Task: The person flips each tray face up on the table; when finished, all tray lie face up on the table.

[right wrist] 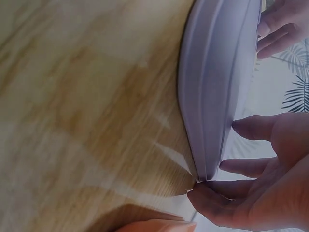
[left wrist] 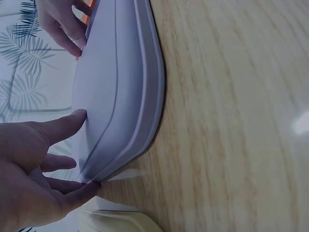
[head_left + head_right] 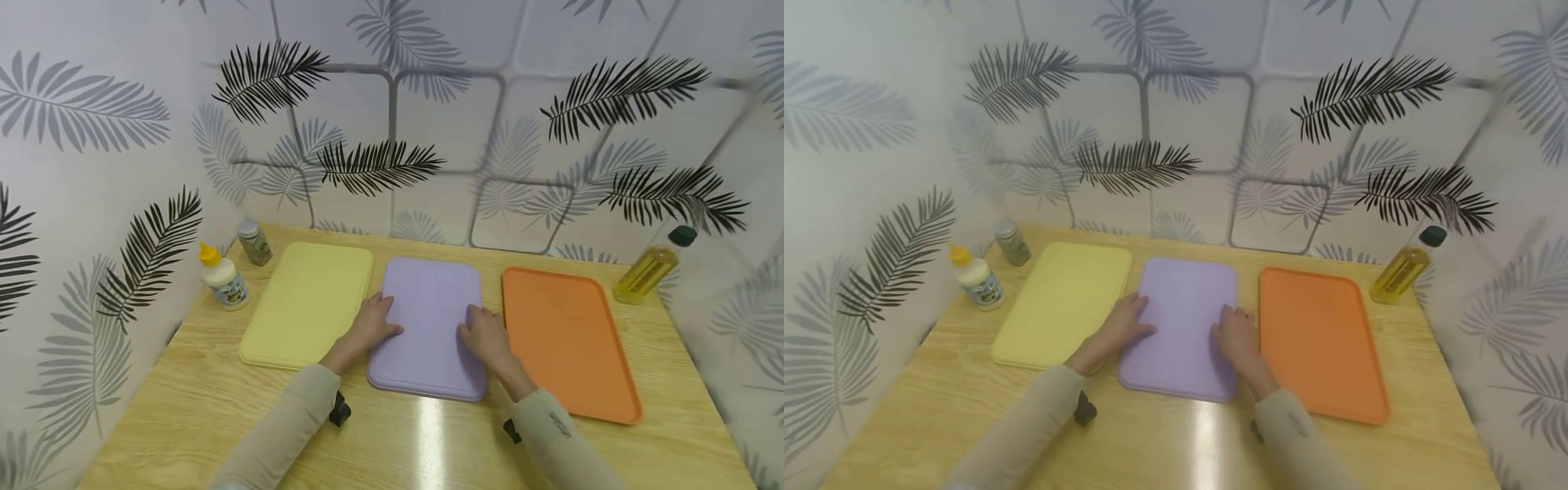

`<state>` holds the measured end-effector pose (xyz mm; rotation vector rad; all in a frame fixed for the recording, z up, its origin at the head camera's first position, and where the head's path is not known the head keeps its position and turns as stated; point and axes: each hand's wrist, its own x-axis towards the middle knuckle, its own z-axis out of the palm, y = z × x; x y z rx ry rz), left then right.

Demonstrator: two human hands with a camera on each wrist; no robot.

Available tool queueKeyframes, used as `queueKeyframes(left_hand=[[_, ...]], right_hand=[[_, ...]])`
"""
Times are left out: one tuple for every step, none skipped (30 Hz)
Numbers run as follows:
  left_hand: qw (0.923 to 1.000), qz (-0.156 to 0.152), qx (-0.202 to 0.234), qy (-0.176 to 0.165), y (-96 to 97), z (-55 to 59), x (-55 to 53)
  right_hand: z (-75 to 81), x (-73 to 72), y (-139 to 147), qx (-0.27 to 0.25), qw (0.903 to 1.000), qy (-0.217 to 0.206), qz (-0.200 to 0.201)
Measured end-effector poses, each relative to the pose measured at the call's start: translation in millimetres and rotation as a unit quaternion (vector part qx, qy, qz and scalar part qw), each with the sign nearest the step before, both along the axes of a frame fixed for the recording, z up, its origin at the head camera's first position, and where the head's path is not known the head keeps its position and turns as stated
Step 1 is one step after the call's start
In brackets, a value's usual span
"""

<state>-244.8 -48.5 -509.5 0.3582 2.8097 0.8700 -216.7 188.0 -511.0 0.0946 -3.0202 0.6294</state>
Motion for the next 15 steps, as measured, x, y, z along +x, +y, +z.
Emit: queueKeyframes(left_hand=[[1.0000, -0.001, -0.005, 0.000, 0.3, 0.0, -0.7], [1.0000, -0.001, -0.010, -0.001, 0.7, 0.1, -1.5], [0.9999, -0.003, -0.014, 0.000, 0.8, -0.1, -2.1], [0.9998, -0.005, -0.018, 0.000, 1.1, 0.0, -2.7], [0.9998, -0.007, -0.020, 0.002, 1.4, 0.1, -3.2], [0.9997, -0.009, -0.023, 0.003, 1.7, 0.0, -3.8], [0.9997, -0.010, -0.024, 0.003, 1.9, 0.4, -4.0], [0.9996, -0.011, -0.027, 0.002, 2.1, 0.6, -4.2], [0.9995, -0.011, -0.028, 0.000, 2.3, 0.7, -4.1], [0.9995, -0.010, -0.030, -0.002, 2.6, 0.7, -4.0], [0.9994, -0.008, -0.032, -0.004, 2.6, 0.3, -3.9], [0.9994, -0.007, -0.035, -0.005, 2.6, -0.3, -3.8], [0.9993, -0.005, -0.036, -0.006, 2.5, -0.9, -3.5], [0.9993, -0.004, -0.037, -0.005, 2.5, -1.7, -3.5], [0.9993, -0.003, -0.037, -0.004, 2.4, -2.3, -3.6]], right_hand=[[-0.1, -0.3, 0.1, -0.001, 1.0000, -0.004, -0.001], [-0.2, -0.5, 0.1, -0.002, 1.0000, -0.005, -0.001], [-0.2, -0.6, 0.0, -0.003, 1.0000, -0.006, -0.001], [0.0, -0.8, -0.1, -0.006, 0.9999, -0.009, -0.001], [0.1, -0.9, -0.2, -0.009, 0.9999, -0.012, -0.003], [-0.2, -1.2, -0.2, -0.013, 0.9998, -0.013, -0.004], [-0.6, -1.5, 0.0, -0.016, 0.9997, -0.015, -0.004], [-1.0, -1.7, 0.0, -0.022, 0.9996, -0.016, -0.005], [-1.7, -2.0, 0.3, -0.029, 0.9994, -0.020, -0.006], [-2.5, -2.0, 0.5, -0.039, 0.9989, -0.023, -0.010], [-3.4, -2.0, 0.6, -0.049, 0.9984, -0.024, -0.013], [-4.6, -2.3, 0.9, -0.062, 0.9977, -0.024, -0.017], [-5.7, -2.3, 1.1, -0.073, 0.9968, -0.022, -0.022], [-6.8, -2.6, 1.4, -0.085, 0.9958, -0.021, -0.028], [-8.1, -2.9, 1.9, -0.095, 0.9947, -0.019, -0.033]])
